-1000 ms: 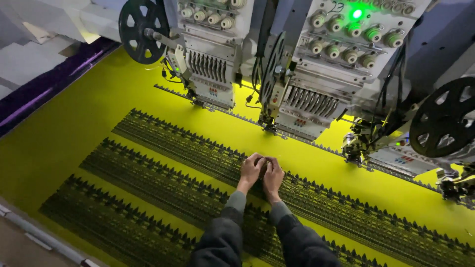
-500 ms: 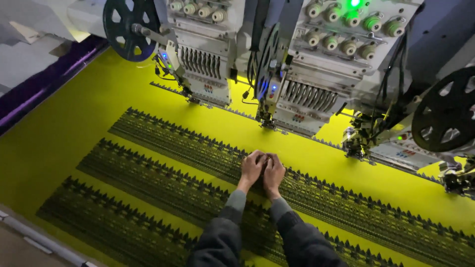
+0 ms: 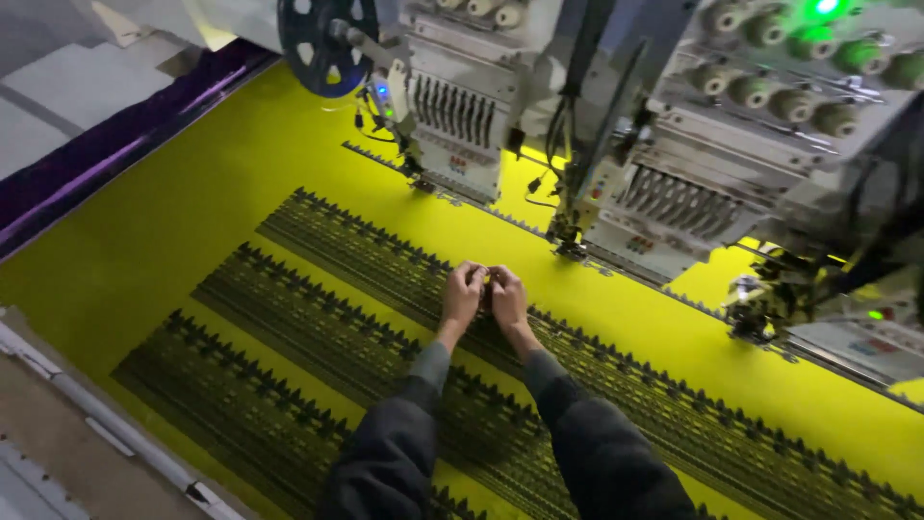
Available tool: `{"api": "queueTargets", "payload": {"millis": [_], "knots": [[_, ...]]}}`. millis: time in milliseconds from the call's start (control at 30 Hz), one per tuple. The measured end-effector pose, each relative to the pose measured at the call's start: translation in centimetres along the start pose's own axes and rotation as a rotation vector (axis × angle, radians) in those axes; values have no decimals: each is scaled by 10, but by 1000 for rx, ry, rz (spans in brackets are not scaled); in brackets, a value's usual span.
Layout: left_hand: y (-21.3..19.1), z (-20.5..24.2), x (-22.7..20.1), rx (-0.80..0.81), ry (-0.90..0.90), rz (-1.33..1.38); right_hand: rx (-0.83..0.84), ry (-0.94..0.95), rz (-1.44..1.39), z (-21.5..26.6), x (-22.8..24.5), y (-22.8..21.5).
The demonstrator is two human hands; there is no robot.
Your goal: Inspecting and adjusting threads on a multi-head industrial embroidery machine while it processes fabric.
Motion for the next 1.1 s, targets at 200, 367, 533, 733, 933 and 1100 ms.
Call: {"api": "queueTargets", "payload": {"millis": [200,367,533,733,933,1100], "knots": [[-7,-65,60,-108,-75,-34,-27,26,-105,-42,5,54],[-24,-93,59,-142,-84,36,-87,-41,-188,-78,-2,78],[-17,-112,57,-180,-86,63,-252,-93,-203,-76,6,87],[16,-162,69,-340,-81,-15,-379,-114,-97,-92,-9,95],[25,-181,53,-322,-74,3,-428,-146,-108,-77,9,99],[31,-185,55,-312,-137,-76,-501,-136,-99,-83,-6,94]]}}
Point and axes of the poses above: each hand's wrist, its own z-axis away from the middle knuckle, its own y-axis out of the palm, x = y × z, the point moved 2 cm from there along -z, towards the middle knuckle, and after that the axes turned 15 degrees about -z, right-handed, at the moved point
